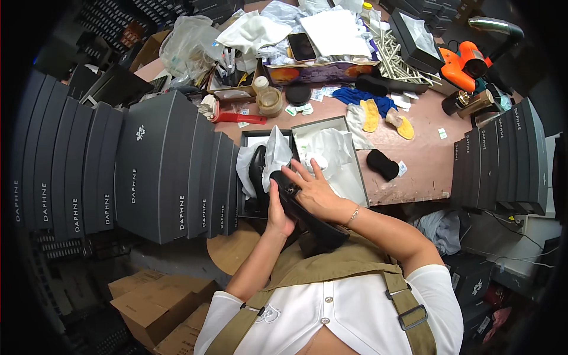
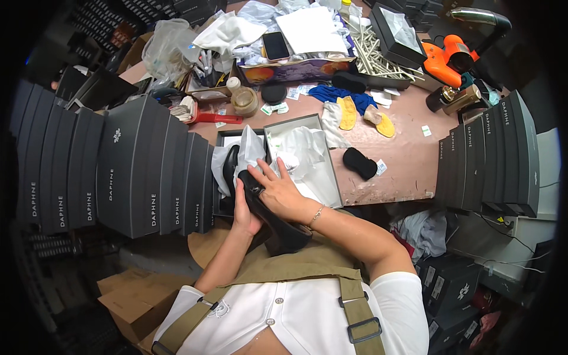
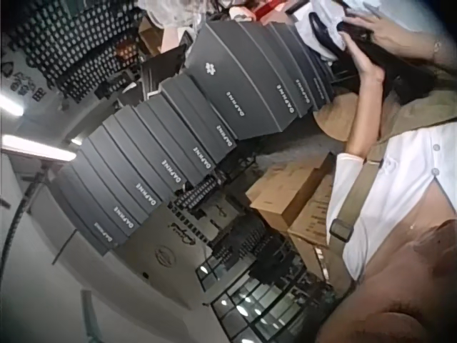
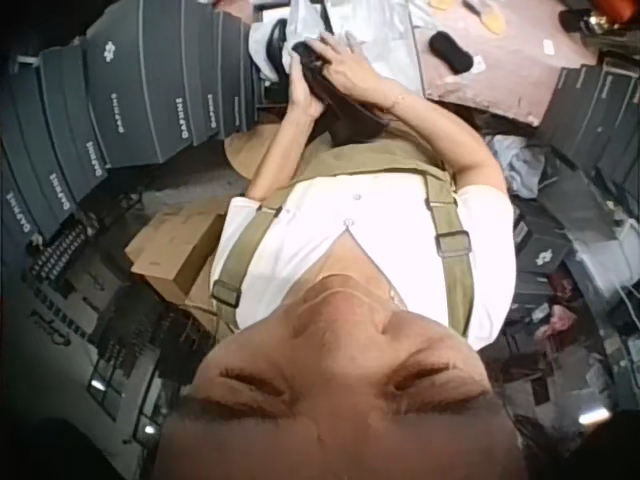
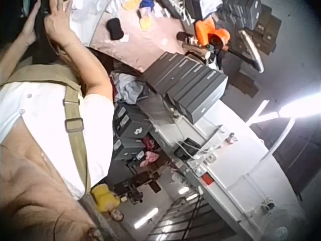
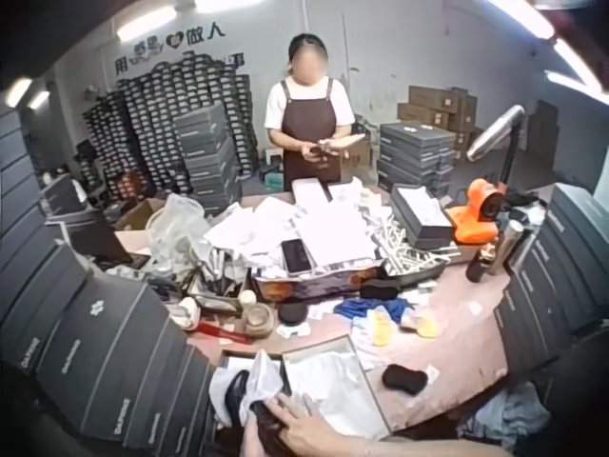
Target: Inspecting shoes for quality, wrapping them in paper, and packing them into branded shoe boxes.
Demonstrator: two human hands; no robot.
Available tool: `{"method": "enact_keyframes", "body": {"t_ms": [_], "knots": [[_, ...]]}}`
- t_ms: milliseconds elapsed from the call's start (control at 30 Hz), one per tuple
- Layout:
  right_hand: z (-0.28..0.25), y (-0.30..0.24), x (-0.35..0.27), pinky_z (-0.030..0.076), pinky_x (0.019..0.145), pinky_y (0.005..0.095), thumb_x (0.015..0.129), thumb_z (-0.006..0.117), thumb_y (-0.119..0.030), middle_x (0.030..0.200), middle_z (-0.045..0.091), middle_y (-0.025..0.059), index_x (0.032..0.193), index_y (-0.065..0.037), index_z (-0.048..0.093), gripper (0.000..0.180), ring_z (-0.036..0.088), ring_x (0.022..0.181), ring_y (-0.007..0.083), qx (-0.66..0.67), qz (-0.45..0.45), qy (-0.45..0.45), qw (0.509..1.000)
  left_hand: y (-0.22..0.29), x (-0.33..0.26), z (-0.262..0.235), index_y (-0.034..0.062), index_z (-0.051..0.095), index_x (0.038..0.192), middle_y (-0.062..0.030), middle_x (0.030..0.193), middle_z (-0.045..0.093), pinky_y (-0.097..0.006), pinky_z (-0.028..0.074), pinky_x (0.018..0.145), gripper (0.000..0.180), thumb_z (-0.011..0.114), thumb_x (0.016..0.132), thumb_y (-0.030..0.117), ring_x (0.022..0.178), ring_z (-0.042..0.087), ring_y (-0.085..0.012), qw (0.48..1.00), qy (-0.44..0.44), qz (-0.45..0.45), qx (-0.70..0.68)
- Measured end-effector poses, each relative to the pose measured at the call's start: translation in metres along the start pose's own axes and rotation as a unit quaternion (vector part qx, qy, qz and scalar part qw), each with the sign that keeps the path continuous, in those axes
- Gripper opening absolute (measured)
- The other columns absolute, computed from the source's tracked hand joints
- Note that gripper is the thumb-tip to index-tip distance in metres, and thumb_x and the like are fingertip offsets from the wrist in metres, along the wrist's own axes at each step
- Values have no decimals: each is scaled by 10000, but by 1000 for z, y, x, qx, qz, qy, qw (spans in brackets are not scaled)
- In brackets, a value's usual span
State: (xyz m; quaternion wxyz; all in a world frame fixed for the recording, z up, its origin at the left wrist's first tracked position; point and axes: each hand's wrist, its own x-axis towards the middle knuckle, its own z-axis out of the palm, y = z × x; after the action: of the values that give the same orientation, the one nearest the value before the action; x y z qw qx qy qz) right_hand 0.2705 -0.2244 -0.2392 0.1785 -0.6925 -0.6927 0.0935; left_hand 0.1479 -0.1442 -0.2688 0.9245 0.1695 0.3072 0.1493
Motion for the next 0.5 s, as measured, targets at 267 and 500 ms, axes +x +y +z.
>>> {"method": "enact_keyframes", "body": {"t_ms": [267,500], "knots": [[-9,-5,-17,156,1109,601,690,630,-165,1338,490,124,677,-64,658,105,353,1342,295,49,-73,90,992,6,-3,1,91,531,1212,-72,1140,608,-380,482,901,572,426,936,581,1038,594,-220,992,76,82,62],[-15,35,-43,400,974,469,781,670,-114,1187,564,184,1040,-4,609,288,552,1075,350,28,160,141,977,48,8,-10,0,528,1203,-155,1053,634,-399,523,832,712,508,847,617,926,631,-268,987,67,145,36]]}}
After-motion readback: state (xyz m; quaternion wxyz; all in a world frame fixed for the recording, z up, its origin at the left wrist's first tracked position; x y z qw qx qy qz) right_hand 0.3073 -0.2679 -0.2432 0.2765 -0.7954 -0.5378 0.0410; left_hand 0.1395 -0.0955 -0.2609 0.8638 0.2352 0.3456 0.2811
